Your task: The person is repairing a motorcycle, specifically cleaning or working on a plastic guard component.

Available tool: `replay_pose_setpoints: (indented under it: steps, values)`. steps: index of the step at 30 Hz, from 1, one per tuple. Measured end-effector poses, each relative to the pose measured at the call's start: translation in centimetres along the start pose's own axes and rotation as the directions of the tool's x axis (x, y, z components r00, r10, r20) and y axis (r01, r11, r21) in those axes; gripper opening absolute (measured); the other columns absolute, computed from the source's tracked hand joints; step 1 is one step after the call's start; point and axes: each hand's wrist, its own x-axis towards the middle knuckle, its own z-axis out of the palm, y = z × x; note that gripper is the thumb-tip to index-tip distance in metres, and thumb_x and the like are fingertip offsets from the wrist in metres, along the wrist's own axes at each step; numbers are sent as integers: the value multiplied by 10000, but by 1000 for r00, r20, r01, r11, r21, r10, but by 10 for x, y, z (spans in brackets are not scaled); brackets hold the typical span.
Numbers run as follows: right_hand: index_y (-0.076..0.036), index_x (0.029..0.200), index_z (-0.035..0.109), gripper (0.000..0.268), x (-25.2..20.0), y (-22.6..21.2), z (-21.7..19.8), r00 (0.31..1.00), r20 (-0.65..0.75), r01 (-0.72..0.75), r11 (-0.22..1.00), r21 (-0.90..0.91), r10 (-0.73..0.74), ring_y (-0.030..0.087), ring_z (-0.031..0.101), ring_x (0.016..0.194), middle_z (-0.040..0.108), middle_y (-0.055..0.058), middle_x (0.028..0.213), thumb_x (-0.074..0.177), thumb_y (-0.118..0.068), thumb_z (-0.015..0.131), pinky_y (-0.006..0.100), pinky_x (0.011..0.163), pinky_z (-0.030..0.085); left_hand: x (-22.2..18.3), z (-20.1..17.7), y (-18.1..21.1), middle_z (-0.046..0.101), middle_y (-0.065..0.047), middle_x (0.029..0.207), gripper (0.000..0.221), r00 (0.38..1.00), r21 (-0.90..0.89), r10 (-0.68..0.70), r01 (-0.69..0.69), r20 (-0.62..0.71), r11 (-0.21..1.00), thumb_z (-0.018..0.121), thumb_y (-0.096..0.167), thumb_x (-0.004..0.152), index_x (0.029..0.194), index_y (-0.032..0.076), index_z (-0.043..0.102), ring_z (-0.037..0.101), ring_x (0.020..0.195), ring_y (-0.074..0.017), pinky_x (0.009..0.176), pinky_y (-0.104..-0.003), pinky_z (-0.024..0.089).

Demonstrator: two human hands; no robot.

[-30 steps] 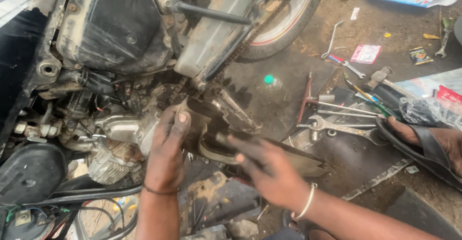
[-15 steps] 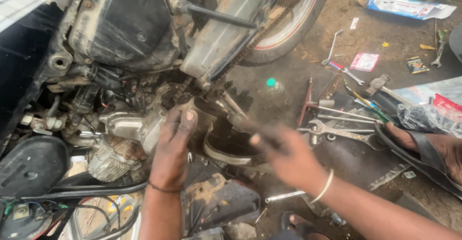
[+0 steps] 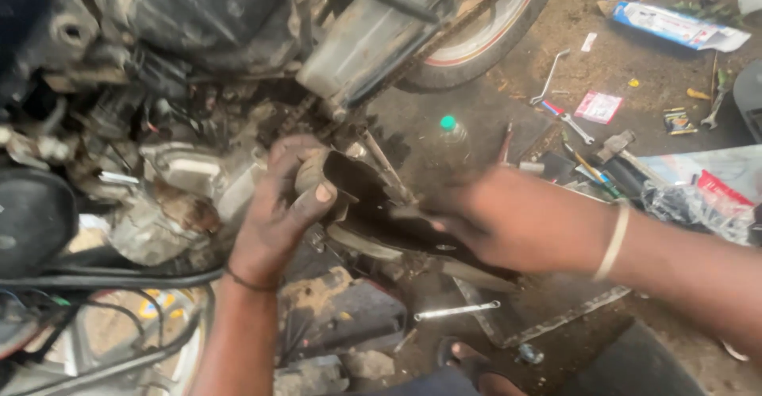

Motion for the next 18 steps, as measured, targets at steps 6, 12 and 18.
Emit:
replay_pose_setpoints:
  steps: [6,12,18]
  values:
    - [-173,1293,620,391,-42,14,-15,780,504,-175,902,-394,371,322,704,1025,679,114,1156,913,-265,626,439,882,561,-6,-9,-3,449,-93,1396,628,984,20,120,-124,132,992,852,507,746,1168,61,719,459,1387,-270,1191,-416,407]
    - [-205,1477,551,688,-127,77,29,724,563,-242,912,-332,398,334,677,1141,671,97,1284,808,-223,713,588,988,368,-14,-12,2,441,-87,1453,587,929,-33,213,-213,301,976,948,421,641,1100,110,756,439,1383,-255,1276,-461,403]
    - [-159,1422,640,520,-129,33,66,827,457,-426,896,129,327,298,705,1152,717,116,1276,903,-130,635,375,959,541,-26,-17,26,473,-124,1480,591,864,31,225,-267,452,963,938,438,644,1121,144,752,520,1315,-213,1145,-433,479]
